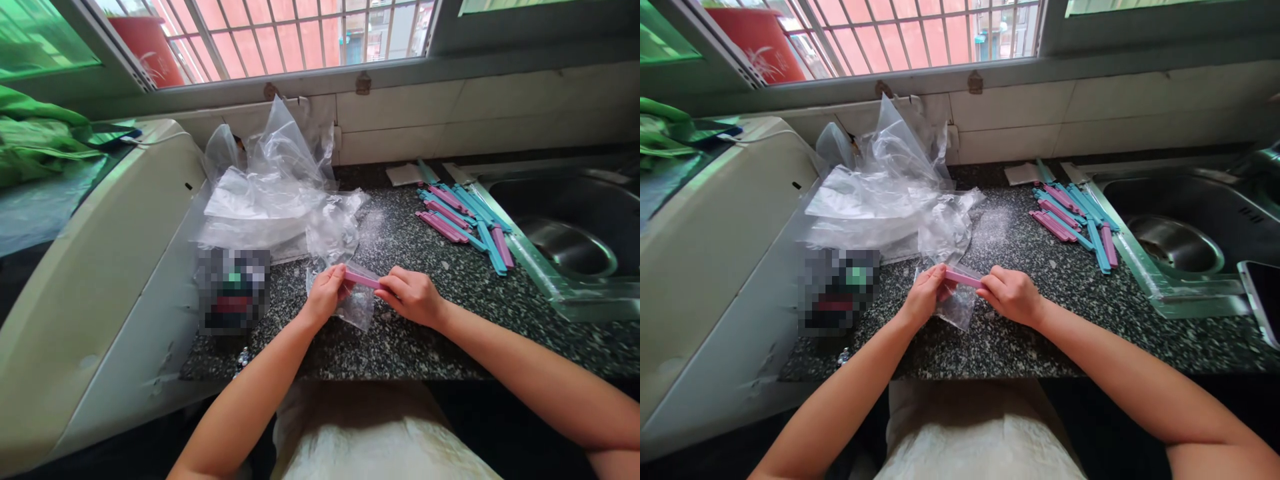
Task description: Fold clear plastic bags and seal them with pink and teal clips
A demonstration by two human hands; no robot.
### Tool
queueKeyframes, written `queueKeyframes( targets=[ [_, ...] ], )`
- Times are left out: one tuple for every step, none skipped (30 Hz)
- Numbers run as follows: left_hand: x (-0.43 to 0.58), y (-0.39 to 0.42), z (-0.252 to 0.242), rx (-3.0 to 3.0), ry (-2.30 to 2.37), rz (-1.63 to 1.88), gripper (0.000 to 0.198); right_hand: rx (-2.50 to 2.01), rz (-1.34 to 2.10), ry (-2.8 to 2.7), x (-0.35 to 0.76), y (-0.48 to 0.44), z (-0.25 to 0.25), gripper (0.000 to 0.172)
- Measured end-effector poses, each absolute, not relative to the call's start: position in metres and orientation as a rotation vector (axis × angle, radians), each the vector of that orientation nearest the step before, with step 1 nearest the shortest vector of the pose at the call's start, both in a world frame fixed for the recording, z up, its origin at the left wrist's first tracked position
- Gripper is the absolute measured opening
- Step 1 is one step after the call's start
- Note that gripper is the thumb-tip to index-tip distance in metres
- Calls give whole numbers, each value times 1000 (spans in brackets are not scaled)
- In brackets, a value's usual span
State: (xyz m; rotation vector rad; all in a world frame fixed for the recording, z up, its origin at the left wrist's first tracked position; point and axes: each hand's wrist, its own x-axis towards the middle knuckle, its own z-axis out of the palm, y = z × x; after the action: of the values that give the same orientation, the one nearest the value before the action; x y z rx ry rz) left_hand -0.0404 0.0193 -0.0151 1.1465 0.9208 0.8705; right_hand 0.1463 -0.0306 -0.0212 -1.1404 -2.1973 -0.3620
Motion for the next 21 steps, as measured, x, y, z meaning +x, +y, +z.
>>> queueKeyframes(
  targets=[
    [-40, 20, -17, 1129, 917, 875, 48, -1137, -359, -2192, 146, -31, -21, 23],
    [-40, 20, -18, 1109, 914, 878, 48, -1133, -357, -2188, 146, -31, -21, 23],
    [-40, 20, -19, 1088, 912, 880, 47, -1130, -354, -2185, 146, -30, -21, 22],
    [-40, 21, -20, 1067, 909, 880, 47, -1124, -352, -2182, 146, -30, -21, 22],
    [-39, 21, -20, 1045, 909, 880, 47, -1116, -348, -2179, 146, -30, -21, 22],
    [-39, 21, -20, 1024, 911, 880, 47, -1111, -344, -2176, 146, -30, -21, 22],
    [-39, 21, -20, 1003, 916, 880, 48, -1105, -340, -2174, 146, -30, -21, 22],
    [-38, 21, -19, 986, 922, 879, 48, -1098, -337, -2171, 146, -30, -21, 21],
    [-38, 20, -18, 974, 925, 879, 48, -1092, -336, -2167, 146, -30, -21, 21],
    [-38, 20, -17, 965, 927, 881, 49, -1087, -335, -2164, 146, -30, -21, 21],
    [-37, 20, -16, 961, 927, 881, 49, -1083, -334, -2158, 146, -30, -21, 20],
    [-37, 19, -16, 959, 925, 881, 49, -1077, -332, -2152, 146, -30, -20, 20],
    [-37, 19, -15, 959, 923, 880, 49, -1071, -330, -2147, 146, -30, -21, 19],
    [-37, 19, -14, 961, 922, 877, 48, -1068, -327, -2143, 147, -30, -21, 19],
    [-37, 18, -13, 962, 921, 875, 48, -1065, -324, -2139, 147, -30, -21, 19],
    [-37, 18, -13, 962, 920, 873, 47, -1065, -323, -2136, 147, -30, -21, 19],
    [-37, 18, -12, 962, 919, 873, 46, -1068, -322, -2133, 147, -30, -21, 19],
    [-37, 18, -12, 962, 918, 875, 45, -1072, -322, -2132, 147, -30, -21, 19],
    [-37, 18, -11, 961, 917, 875, 44, -1075, -323, -2129, 147, -30, -21, 19],
    [-37, 18, -10, 958, 917, 876, 43, -1073, -324, -2127, 147, -30, -21, 19],
    [-37, 17, -10, 955, 918, 877, 43, -1068, -327, -2125, 147, -30, -20, 19]
  ],
)
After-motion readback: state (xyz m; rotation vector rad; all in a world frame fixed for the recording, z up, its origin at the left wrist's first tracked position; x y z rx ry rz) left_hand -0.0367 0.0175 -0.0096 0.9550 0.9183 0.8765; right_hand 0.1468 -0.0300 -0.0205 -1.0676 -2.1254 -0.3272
